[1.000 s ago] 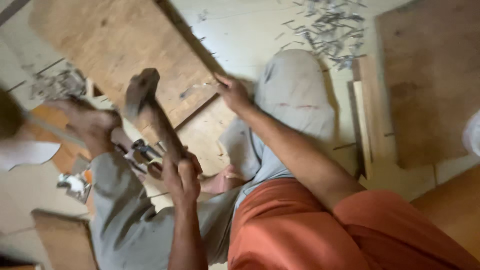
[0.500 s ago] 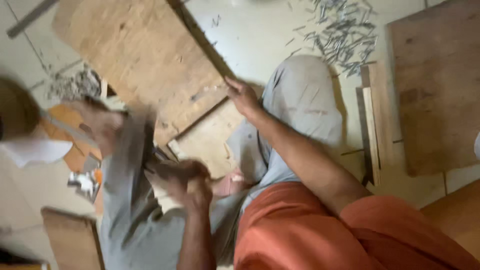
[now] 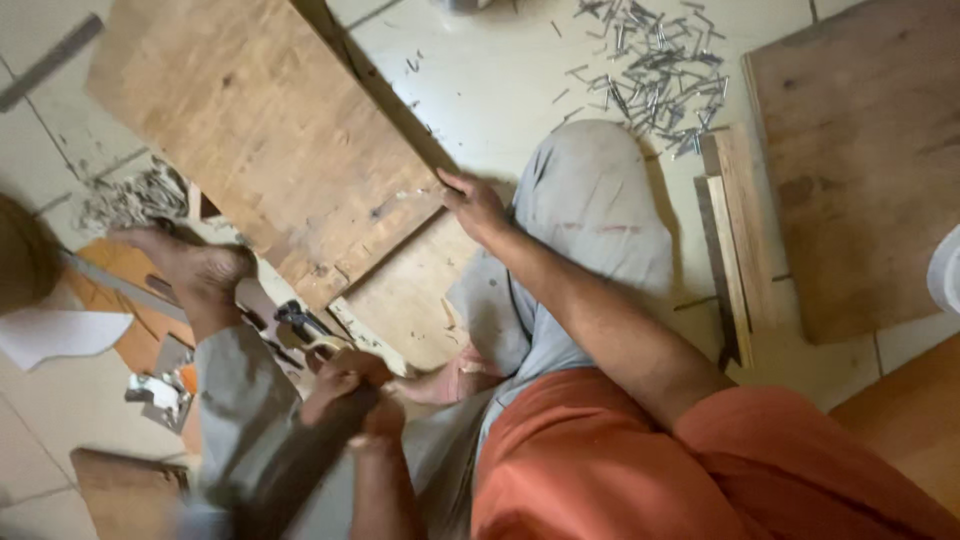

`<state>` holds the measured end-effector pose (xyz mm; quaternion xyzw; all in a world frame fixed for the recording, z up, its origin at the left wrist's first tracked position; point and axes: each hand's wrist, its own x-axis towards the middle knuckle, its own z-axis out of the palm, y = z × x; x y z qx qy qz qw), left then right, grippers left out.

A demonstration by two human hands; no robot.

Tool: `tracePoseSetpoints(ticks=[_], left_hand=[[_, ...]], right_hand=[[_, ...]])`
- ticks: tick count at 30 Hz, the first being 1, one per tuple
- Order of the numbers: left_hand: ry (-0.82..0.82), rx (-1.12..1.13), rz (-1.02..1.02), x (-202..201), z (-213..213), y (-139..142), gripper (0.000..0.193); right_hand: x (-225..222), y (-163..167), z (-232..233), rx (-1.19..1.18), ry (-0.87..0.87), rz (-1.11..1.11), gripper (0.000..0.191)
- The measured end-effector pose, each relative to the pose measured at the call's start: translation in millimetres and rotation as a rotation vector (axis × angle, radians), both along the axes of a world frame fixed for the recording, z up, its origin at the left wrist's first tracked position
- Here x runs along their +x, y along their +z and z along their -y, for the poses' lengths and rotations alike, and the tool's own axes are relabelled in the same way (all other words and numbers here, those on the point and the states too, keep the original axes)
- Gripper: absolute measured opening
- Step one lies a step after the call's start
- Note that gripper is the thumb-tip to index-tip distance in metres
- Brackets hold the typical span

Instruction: The person sits on the floor and uses a hammer to drive nails into a wooden board. They repeatedly pick up nails from a pile on the floor, position them on the board, and hammer them in. The person occasionally adjusts the board's position during the process.

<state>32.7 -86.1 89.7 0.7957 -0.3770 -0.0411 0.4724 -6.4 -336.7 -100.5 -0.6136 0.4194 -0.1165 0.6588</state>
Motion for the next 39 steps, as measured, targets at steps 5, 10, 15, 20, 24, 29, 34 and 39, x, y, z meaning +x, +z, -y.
tracePoseSetpoints(ticks=[5, 10, 15, 20, 24, 29, 34, 39], left_hand=[[0.068, 0.652, 0.079, 0, 39, -28, 0.033], [0.068, 0.179, -0.187, -1, 14, 0, 0.029], [-0.067, 0.157, -0.096, -1, 5, -19, 0.031], [0.134, 0.595, -0.256, 6, 31, -30, 0.033], [0.183, 0.2, -0.219, 6, 24, -8, 0.031], [-0.018, 0.299, -0.157, -8, 32, -38, 0.027], [0.149, 0.537, -0.415, 4, 14, -46, 0.03], [0.051, 0.189, 0.194, 18, -8, -55, 0.045]], right_hand=[[-1, 10, 4, 0.117, 0.002, 0.019, 0.049], [2, 6, 1, 0.048, 0.03, 0.034, 0.048], [2, 1, 0, -0.063, 0.0, 0.068, 0.045], [1, 8, 9, -0.004, 0.081, -0.147, 0.047], [4, 11, 7, -0.037, 0.043, 0.049, 0.044], [4, 4, 4, -0.042, -0.013, 0.13, 0.045], [2, 8, 10, -0.068, 0.033, 0.019, 0.043], [5, 14, 8, -0.106, -0.015, 0.097, 0.046]])
